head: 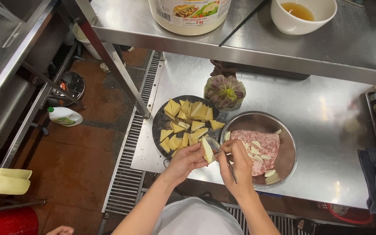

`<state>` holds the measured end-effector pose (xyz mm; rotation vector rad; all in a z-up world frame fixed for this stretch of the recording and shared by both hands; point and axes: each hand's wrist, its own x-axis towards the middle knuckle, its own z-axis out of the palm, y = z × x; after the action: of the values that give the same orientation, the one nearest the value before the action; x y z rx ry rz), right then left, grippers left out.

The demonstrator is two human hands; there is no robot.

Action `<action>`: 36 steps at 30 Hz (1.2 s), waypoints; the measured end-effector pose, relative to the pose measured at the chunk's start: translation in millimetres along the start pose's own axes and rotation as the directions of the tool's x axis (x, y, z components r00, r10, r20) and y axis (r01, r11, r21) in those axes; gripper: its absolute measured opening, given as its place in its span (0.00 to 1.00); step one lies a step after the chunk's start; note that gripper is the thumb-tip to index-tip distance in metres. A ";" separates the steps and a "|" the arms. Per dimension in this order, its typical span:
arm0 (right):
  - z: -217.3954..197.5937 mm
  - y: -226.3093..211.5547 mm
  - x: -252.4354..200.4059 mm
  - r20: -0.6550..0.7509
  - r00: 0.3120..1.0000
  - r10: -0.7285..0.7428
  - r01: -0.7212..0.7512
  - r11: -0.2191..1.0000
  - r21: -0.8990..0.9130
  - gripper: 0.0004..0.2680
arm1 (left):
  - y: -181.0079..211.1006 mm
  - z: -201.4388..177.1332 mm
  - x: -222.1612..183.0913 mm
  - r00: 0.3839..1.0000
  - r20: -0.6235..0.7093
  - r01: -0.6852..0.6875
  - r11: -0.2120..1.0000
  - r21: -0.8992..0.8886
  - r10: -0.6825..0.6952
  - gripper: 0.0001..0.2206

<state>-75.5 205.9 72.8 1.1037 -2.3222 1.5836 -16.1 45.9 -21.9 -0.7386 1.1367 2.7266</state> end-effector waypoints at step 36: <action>10.6 -4.6 -12.4 0.013 1.000 0.004 -0.005 0.999 0.037 0.07 | 6.0 -0.6 5.8 0.994 -0.089 -0.057 0.998 0.017 0.059 0.25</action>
<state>-60.6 202.1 65.7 1.1208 -2.3144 1.6322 -22.5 40.6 -21.2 -0.8473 1.2127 2.7553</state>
